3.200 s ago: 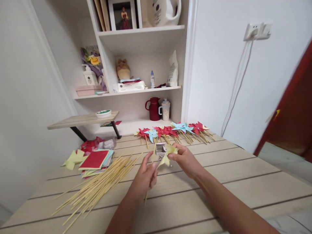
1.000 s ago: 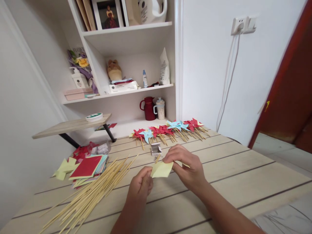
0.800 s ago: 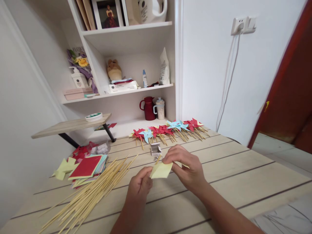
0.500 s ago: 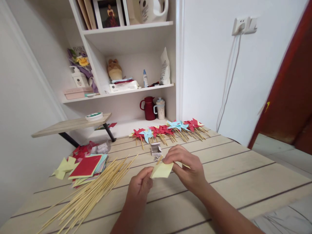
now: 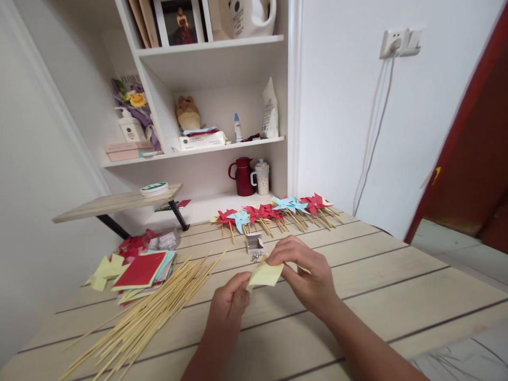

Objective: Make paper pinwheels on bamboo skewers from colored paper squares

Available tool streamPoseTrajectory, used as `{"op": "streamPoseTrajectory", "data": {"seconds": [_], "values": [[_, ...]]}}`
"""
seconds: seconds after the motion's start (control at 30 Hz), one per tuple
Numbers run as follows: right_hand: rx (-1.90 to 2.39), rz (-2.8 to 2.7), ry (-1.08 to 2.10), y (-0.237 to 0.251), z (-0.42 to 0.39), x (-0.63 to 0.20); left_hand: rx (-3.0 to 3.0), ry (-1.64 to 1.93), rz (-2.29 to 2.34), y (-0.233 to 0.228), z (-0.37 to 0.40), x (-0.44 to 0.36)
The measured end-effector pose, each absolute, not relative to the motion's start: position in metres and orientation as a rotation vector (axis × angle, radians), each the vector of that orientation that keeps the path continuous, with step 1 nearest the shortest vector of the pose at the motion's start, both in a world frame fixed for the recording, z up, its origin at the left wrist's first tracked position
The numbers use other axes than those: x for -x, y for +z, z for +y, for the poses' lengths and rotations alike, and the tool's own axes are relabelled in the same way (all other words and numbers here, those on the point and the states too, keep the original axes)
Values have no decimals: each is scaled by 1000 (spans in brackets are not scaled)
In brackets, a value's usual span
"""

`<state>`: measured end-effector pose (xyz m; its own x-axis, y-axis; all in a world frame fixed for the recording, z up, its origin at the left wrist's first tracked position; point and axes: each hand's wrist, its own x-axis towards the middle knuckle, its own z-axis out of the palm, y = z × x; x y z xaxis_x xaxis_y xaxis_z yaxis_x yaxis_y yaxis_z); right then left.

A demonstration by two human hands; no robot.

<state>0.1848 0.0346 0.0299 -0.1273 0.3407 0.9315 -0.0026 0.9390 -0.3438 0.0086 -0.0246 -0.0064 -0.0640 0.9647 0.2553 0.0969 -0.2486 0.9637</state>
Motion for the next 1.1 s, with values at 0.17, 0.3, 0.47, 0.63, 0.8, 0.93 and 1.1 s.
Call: {"op": "streamPoseTrajectory", "data": {"seconds": [0.17, 0.3, 0.47, 0.63, 0.8, 0.93, 1.1], "values": [[259, -1681, 306, 29, 34, -185, -1462, 1415, 1224, -6, -25, -9], [262, -1681, 308, 30, 34, -186, -1475, 1412, 1221, -7, -24, -7], [260, -1678, 324, 30, 34, -185, -1510, 1402, 1195, -7, -25, -6], [254, -1684, 348, 29, 34, -185, -1508, 1409, 1181, -5, -26, -7], [246, -1685, 375, 28, 35, -186, -1584, 1499, 1247, -5, -27, -8], [239, -1696, 396, 27, 34, -185, -1728, 1596, 1332, -11, -28, -5], [231, -1705, 418, 26, 33, -183, -2170, 1753, 1428, -21, -22, 6]]}}
